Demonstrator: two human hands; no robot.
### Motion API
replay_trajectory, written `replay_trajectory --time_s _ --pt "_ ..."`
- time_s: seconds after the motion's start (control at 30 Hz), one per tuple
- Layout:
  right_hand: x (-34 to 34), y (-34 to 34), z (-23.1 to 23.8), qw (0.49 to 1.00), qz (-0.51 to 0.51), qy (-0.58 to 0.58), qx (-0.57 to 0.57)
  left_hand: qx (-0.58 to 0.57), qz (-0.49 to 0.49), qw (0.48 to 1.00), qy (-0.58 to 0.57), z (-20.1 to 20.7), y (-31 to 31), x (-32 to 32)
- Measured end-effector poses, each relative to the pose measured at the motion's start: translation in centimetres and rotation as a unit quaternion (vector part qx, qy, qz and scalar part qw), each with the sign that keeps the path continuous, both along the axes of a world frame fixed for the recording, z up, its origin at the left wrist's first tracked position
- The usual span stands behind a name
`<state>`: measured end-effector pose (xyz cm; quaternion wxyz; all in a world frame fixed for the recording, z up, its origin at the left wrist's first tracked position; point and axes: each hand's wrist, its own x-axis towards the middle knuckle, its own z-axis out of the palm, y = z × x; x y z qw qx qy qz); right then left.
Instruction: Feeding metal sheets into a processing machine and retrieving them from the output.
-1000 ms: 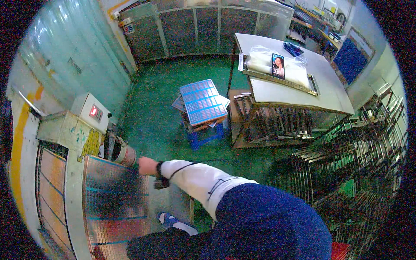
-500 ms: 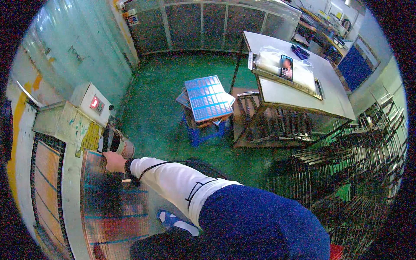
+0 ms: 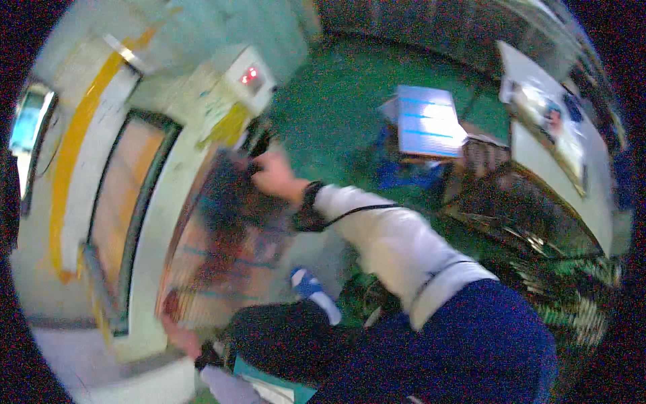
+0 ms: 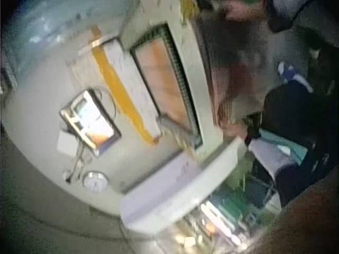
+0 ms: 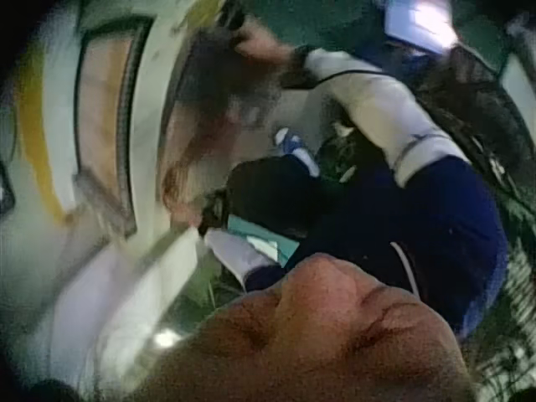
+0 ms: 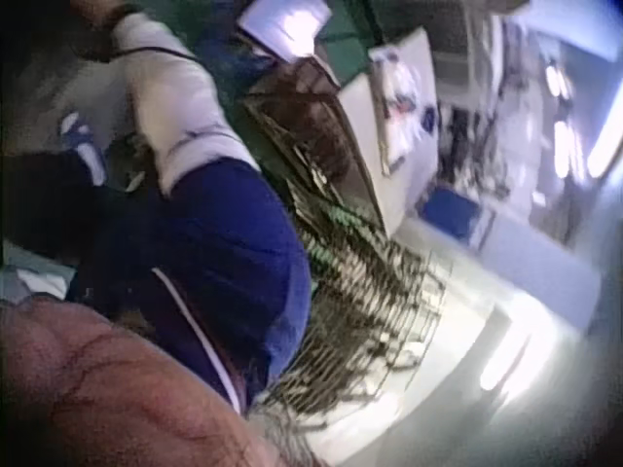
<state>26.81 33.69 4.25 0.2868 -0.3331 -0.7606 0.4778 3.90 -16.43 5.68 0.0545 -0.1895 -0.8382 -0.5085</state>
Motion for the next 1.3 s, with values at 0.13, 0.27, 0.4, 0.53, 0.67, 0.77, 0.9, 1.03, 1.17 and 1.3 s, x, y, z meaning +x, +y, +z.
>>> replay_trajectory --time_s 0.13,0.27,0.4,0.53,0.67,0.77,0.9,1.03,1.17,1.3 --pt "3.2 -0.2 -1.3 0.977 0.015 0.120 -0.177 0.100 0.130 0.984 -0.074 1.6 1.0 1.8" --pt "5.7 0.0 -2.9 0.983 -0.013 0.127 -0.132 0.130 0.220 0.966 -0.045 3.5 4.2 4.9" --pt "8.4 -0.6 -3.1 0.986 0.024 0.092 -0.138 -0.002 0.194 0.980 0.038 4.5 3.7 6.3" --pt "11.9 -1.8 -1.8 0.995 0.022 0.035 -0.090 -0.211 0.217 0.925 0.228 5.7 2.6 7.8" --pt "14.0 -2.4 -1.8 0.991 0.048 0.064 -0.108 -0.240 0.012 0.937 0.252 8.9 4.5 11.8" --pt "14.3 -2.7 -2.4 0.994 0.043 0.069 -0.069 -0.399 -0.121 0.899 0.137 11.8 6.4 14.3" --pt "15.4 -3.1 -2.9 0.990 0.056 0.103 -0.078 -0.285 -0.314 0.894 0.143 11.8 9.8 15.1" --pt "16.5 -3.4 -3.1 0.990 0.053 0.088 -0.098 -0.252 -0.340 0.906 0.035 8.9 12.9 13.2" --pt "19.0 -3.4 -5.4 0.994 0.037 0.052 -0.088 -0.385 -0.334 0.849 0.138 7.6 14.1 12.5" --pt "23.4 -3.8 -9.7 0.978 0.019 -0.206 0.011 -0.393 -0.284 0.856 0.178 8.8 15.9 13.7"
